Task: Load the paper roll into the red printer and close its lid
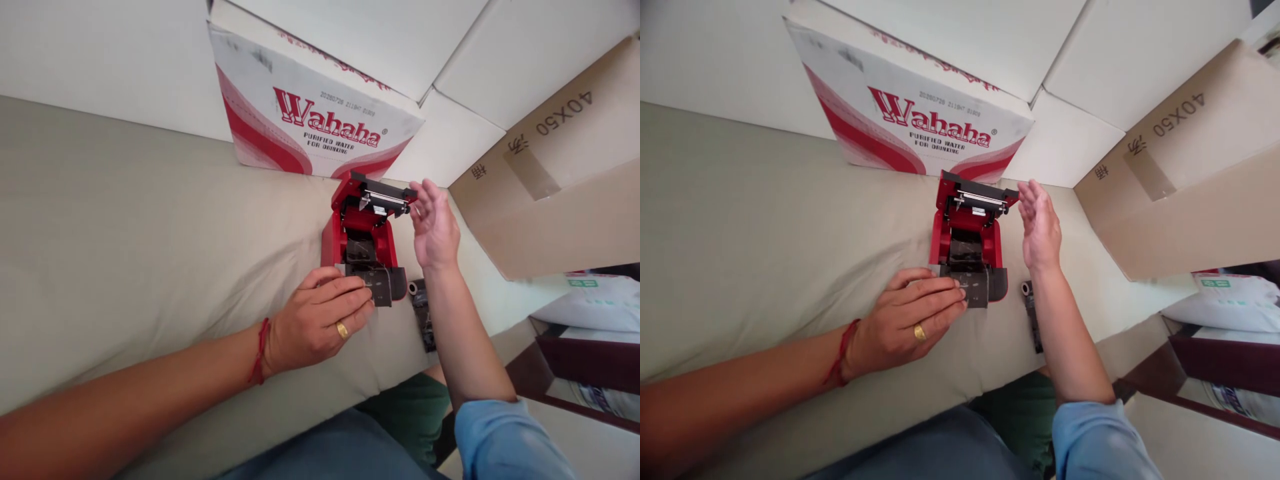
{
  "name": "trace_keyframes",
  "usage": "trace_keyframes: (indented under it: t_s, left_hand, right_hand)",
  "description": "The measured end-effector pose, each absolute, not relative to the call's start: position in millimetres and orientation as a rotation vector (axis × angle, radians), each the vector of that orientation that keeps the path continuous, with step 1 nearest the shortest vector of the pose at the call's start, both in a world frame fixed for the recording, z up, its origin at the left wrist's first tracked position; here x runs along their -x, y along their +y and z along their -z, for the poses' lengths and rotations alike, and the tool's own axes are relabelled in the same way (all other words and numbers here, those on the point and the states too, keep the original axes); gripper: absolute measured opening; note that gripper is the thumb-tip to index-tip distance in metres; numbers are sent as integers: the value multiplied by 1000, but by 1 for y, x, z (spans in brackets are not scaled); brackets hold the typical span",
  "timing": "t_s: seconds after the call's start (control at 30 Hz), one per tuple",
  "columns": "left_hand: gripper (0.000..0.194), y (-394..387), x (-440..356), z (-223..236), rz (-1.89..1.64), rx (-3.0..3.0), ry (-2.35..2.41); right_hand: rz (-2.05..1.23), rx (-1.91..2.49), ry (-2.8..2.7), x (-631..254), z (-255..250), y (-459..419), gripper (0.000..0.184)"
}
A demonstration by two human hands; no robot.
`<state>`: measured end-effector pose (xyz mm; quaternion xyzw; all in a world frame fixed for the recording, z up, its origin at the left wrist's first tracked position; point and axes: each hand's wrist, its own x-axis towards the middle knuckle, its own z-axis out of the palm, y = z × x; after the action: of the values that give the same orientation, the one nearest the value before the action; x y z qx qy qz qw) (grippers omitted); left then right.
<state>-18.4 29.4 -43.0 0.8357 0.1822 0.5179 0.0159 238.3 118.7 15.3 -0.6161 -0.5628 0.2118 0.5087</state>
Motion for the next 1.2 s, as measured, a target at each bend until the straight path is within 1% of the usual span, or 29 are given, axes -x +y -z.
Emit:
trace_keyframes:
  t_s: [0.1, 0.17, 0.23, 0.37, 0.43, 0.6, 0.7, 0.77, 0.83, 0.93, 1.0, 1.13, 1.2]
  left_hand:
    - [16, 30, 19, 42, -1579, -2599, 525]
    - [15, 30, 20, 40, -1578, -2599, 498]
    - [13, 31, 20, 39, -1589, -2597, 490]
    - [10, 30, 18, 39, -1616, -2584, 487]
    - [10, 30, 18, 40, -1607, -2575, 493]
    - [23, 35, 24, 35, -1566, -2497, 465]
    - [34, 47, 32, 28, -1548, -2360, 584]
    - [35, 54, 37, 25, -1467, -2210, 721]
    - [33, 60, 39, 25, -1360, -2014, 833]
    - [36, 64, 37, 32, -1325, -1761, 845]
    - [46, 69, 36, 40, -1347, -1697, 783]
    - [84, 85, 38, 64, -1243, -1612, 639]
    - [96, 92, 39, 74, -1165, -1552, 590]
  right_hand:
    - [-579, 1488, -1460, -223, -25, 131, 85]
    - [-559, 1482, -1527, -215, -30, 118, 88]
    - [-505, 1455, -1556, -212, -31, 95, 83]
    - [-389, 1354, -1799, -219, -23, 47, 56]
    - [-331, 1353, -1982, -222, -18, 30, 49]
    - [-191, 1440, -2150, -224, -12, 16, 45]
    - [-197, 1428, -2179, -224, -13, 18, 43]
    - [-223, 1445, -2152, -224, -14, 20, 42]
    - [-252, 1460, -2091, -223, -13, 20, 43]
    - [-302, 1448, -2003, -219, -10, 15, 44]
    - [-333, 1403, -1961, -216, -8, 7, 45]
    - [-241, 1311, -1968, -215, -5, -16, 45]
    - [-164, 1279, -2006, -217, -1, -27, 43]
